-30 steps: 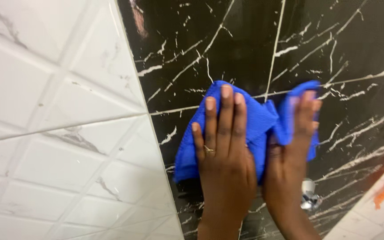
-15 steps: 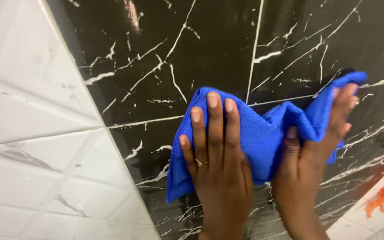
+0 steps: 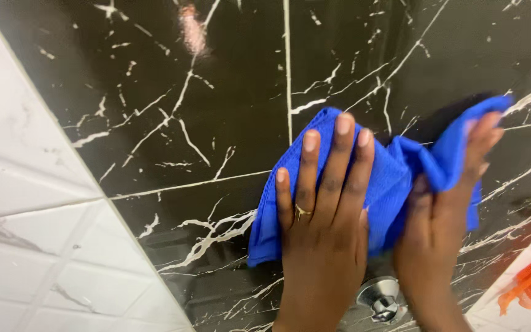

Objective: The person sprays a cleaning solution onto a dark marble-patterned wall and wipes it with a blue cloth. The person folds the cloth and continues wiping the same wall area repeatedly.

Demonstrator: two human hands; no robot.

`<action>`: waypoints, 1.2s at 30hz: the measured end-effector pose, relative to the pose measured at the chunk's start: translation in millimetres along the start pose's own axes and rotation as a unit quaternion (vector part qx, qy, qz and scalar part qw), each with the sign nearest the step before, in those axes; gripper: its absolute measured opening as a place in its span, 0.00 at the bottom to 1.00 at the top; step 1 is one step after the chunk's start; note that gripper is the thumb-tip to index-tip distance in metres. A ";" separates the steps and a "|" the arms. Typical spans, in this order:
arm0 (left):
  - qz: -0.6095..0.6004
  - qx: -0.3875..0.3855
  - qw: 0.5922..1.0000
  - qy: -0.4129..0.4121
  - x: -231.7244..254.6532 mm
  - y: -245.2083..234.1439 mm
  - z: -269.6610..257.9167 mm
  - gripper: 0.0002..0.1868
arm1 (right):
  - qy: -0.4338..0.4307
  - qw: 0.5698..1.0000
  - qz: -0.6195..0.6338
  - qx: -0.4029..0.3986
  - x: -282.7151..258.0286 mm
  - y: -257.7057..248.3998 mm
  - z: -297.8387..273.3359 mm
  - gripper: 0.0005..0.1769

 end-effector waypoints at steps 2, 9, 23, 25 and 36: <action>-0.014 -0.003 1.000 -0.001 5.4 5.4 5.2 0.36 | -0.003 1.000 0.006 0.006 10.0 -6.0 12.0 0.32; 0.022 0.010 1.000 0.014 30.6 39.9 24.8 0.32 | -0.047 0.997 0.044 -0.034 29.3 -2.2 8.0 0.36; 0.075 0.141 0.978 -0.138 25.6 26.6 34.2 0.34 | -0.076 0.994 -0.046 -0.057 37.6 -29.9 37.6 0.31; 0.072 0.122 0.983 -0.114 36.7 36.5 43.7 0.32 | -0.078 0.994 -0.032 -0.074 37.1 -39.6 46.2 0.31; -0.015 -0.004 0.999 0.028 69.4 76.2 50.8 0.31 | 0.006 0.999 0.031 0.008 64.1 -53.7 64.9 0.30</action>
Point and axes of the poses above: each hand's wrist, its own z-axis towards the middle knuckle, its own y-axis out of the palm, x = y × z, the point moved 9 cm from there along z, towards the middle knuckle, and after that the axes turned 13 degrees about y, right-handed, at the moved point
